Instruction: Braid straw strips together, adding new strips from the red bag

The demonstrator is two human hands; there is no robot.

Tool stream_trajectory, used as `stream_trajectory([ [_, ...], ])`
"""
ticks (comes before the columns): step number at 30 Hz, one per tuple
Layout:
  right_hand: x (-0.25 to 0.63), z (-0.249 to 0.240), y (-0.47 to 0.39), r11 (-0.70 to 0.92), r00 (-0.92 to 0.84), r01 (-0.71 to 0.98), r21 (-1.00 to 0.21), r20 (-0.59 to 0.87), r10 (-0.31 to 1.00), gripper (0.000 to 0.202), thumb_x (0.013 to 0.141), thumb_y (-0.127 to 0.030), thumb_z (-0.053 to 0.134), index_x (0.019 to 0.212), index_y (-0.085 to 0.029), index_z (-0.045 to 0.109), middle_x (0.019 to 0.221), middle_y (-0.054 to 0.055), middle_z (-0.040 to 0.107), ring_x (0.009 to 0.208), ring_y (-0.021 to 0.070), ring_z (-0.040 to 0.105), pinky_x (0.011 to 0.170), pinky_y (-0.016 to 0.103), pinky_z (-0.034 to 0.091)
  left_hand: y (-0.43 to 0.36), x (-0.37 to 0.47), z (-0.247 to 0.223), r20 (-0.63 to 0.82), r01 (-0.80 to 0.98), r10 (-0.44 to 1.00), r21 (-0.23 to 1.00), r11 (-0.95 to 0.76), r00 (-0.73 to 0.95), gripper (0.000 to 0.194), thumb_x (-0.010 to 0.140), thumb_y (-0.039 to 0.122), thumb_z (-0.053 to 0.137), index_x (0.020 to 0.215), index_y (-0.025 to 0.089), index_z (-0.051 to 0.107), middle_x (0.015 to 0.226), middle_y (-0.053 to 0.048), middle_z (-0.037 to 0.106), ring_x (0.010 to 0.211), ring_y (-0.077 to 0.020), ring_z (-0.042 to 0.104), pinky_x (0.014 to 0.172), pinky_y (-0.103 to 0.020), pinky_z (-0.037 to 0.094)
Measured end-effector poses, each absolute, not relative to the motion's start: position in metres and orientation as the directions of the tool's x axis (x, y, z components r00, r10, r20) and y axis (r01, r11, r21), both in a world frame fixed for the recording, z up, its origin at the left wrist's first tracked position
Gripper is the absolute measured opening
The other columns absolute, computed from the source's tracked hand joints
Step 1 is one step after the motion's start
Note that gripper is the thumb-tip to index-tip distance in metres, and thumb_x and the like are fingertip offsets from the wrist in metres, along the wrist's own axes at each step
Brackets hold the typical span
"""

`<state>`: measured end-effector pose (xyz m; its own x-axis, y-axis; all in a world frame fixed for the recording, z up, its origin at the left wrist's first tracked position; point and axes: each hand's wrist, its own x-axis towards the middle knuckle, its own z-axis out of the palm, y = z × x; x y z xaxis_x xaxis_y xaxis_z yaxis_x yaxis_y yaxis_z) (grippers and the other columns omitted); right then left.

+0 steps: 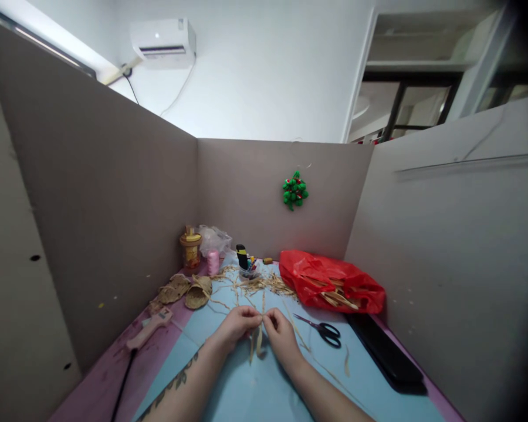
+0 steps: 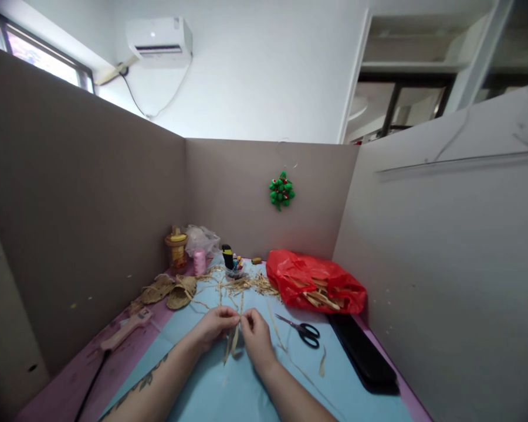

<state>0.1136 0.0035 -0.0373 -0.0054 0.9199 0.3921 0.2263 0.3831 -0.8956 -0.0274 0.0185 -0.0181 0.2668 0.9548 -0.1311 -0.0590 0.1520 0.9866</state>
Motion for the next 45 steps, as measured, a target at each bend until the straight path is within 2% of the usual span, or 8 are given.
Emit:
stream_trajectory([
  [16, 0.114, -0.031, 0.004, 0.302, -0.019, 0.067, -0.951, 0.302, 0.953, 0.022, 0.072, -0.035, 0.056, 0.064, -0.016, 0.049, 0.059, -0.002, 0.046, 0.059, 0.0109, 0.043, 0.056, 0.021, 0.036, 0.012, -0.024, -0.004, -0.063, 0.18, 0.942, 0.984, 0.003, 0.329, 0.046, 0.059, 0.055, 0.064, 0.062, 0.011, 0.053, 0.051, 0.005, 0.042, 0.048, -0.0052, 0.032, 0.049, -0.021, 0.023],
  [19, 0.113, -0.029, 0.006, 0.199, 0.0, -0.023, -0.98, 0.199, 0.98, 0.023, 0.066, -0.033, 0.061, 0.059, -0.016, 0.048, 0.052, -0.005, 0.042, 0.05, 0.0081, 0.038, 0.048, 0.02, 0.031, 0.015, -0.026, -0.006, -0.021, 0.212, 0.949, 0.976, -0.049, 0.315, 0.043, 0.06, 0.052, 0.064, 0.062, 0.011, 0.054, 0.053, 0.004, 0.043, 0.051, -0.006, 0.033, 0.05, -0.02, 0.025],
  [23, 0.116, -0.028, 0.008, -0.084, -0.102, -0.201, -0.976, -0.065, 0.993, 0.022, 0.061, -0.03, 0.061, 0.057, -0.018, 0.042, 0.04, -0.01, 0.031, 0.035, 0.0035, 0.021, 0.036, 0.019, 0.013, 0.019, -0.028, -0.007, 0.075, 0.287, 0.933, 0.94, -0.185, 0.353, 0.033, 0.066, 0.043, 0.061, 0.064, 0.01, 0.057, 0.056, 0.003, 0.047, 0.055, -0.0078, 0.038, 0.054, -0.02, 0.029],
  [28, 0.122, -0.034, 0.011, -0.214, -0.209, -0.253, -0.944, -0.163, 0.964, 0.016, 0.057, -0.025, 0.057, 0.058, -0.018, 0.043, 0.039, -0.01, 0.033, 0.033, 0.0017, 0.02, 0.035, 0.018, 0.006, 0.01, -0.025, -0.001, 0.178, 0.571, 0.906, 0.726, -0.384, 0.384, 0.02, 0.074, 0.029, 0.051, 0.071, 0.013, 0.061, 0.069, -0.001, 0.058, 0.066, -0.0112, 0.048, 0.061, -0.021, 0.034],
  [32, 0.124, -0.037, 0.012, -0.221, -0.216, -0.236, -0.946, -0.171, 0.961, 0.019, 0.059, -0.029, 0.059, 0.06, -0.017, 0.044, 0.039, -0.01, 0.033, 0.033, 0.0015, 0.022, 0.034, 0.017, 0.008, 0.004, -0.022, 0.001, 0.232, 0.728, 0.9, 0.53, -0.436, 0.369, 0.021, 0.079, 0.03, 0.046, 0.076, 0.016, 0.061, 0.077, -0.003, 0.06, 0.071, -0.0127, 0.05, 0.063, -0.022, 0.034],
  [39, 0.123, -0.031, 0.007, -0.205, -0.274, -0.221, -0.954, -0.141, 0.951, 0.027, 0.065, -0.04, 0.059, 0.066, -0.017, 0.045, 0.039, -0.008, 0.042, 0.028, 0.0028, 0.033, 0.031, 0.015, 0.009, 0.002, -0.022, 0.002, 0.274, 0.757, 0.885, 0.459, -0.464, 0.376, 0.021, 0.082, 0.028, 0.044, 0.078, 0.017, 0.061, 0.081, -0.004, 0.06, 0.077, -0.0138, 0.053, 0.067, -0.021, 0.036],
  [42, 0.123, -0.027, 0.005, -0.238, -0.286, -0.259, -0.936, -0.161, 0.945, 0.03, 0.063, -0.04, 0.063, 0.068, -0.016, 0.046, 0.055, -0.002, 0.056, 0.039, 0.0063, 0.051, 0.032, 0.014, 0.023, 0.002, -0.021, 0.001, 0.293, 0.77, 0.879, 0.428, -0.473, 0.377, 0.02, 0.081, 0.026, 0.045, 0.077, 0.017, 0.062, 0.08, -0.004, 0.06, 0.077, -0.0137, 0.052, 0.067, -0.021, 0.036],
  [45, 0.123, -0.027, 0.005, -0.261, -0.305, -0.282, -0.923, -0.171, 0.937, 0.029, 0.064, -0.036, 0.065, 0.07, -0.016, 0.046, 0.064, 0.001, 0.06, 0.051, 0.0088, 0.059, 0.042, 0.015, 0.037, 0.003, -0.021, -0.001, 0.29, 0.782, 0.878, 0.408, -0.472, 0.379, 0.019, 0.08, 0.025, 0.045, 0.077, 0.017, 0.062, 0.079, -0.004, 0.059, 0.077, -0.0138, 0.052, 0.067, -0.021, 0.036],
])
